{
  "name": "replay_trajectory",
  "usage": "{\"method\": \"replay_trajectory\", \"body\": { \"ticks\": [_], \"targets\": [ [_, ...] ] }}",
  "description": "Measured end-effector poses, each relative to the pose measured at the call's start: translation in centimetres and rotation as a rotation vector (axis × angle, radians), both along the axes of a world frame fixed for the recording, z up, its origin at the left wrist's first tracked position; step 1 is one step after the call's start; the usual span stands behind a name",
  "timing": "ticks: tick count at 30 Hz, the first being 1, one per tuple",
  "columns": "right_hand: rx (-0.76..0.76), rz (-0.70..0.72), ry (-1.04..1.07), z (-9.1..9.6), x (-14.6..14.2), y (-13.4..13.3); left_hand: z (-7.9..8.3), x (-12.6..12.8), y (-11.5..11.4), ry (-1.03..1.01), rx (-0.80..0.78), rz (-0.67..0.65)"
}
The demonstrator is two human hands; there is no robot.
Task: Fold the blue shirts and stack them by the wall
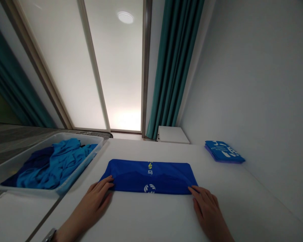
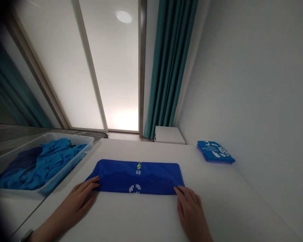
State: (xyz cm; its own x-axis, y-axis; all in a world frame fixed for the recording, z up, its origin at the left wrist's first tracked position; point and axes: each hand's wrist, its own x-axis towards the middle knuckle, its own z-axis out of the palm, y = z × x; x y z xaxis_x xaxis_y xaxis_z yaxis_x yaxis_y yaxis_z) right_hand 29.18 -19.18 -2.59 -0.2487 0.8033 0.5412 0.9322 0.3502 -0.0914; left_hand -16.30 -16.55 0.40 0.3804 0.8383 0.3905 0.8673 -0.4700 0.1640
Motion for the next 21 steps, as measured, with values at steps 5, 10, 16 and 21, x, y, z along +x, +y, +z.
{"method": "replay_trajectory", "body": {
  "ticks": [5, 10, 16, 21],
  "targets": [
    [-0.036, 0.151, 0.005, 1.8, -4.6, 1.1, 0.6, 0.4, -0.3, 0.007, -0.018, 0.010],
    [-0.184, 0.385, -0.003, 5.0, -12.4, 2.7, 0.9, -0.2, -1.2, -0.017, -0.051, 0.022],
    [-0.312, 0.571, -0.087, 7.1, -18.4, 5.0, 1.1, -2.0, -2.8, -0.062, -0.075, 0.016],
    [-0.352, 0.643, -0.079, 7.4, -22.5, 8.0, 1.5, -1.9, -3.4, -0.102, -0.128, 0.022]
  ]
}}
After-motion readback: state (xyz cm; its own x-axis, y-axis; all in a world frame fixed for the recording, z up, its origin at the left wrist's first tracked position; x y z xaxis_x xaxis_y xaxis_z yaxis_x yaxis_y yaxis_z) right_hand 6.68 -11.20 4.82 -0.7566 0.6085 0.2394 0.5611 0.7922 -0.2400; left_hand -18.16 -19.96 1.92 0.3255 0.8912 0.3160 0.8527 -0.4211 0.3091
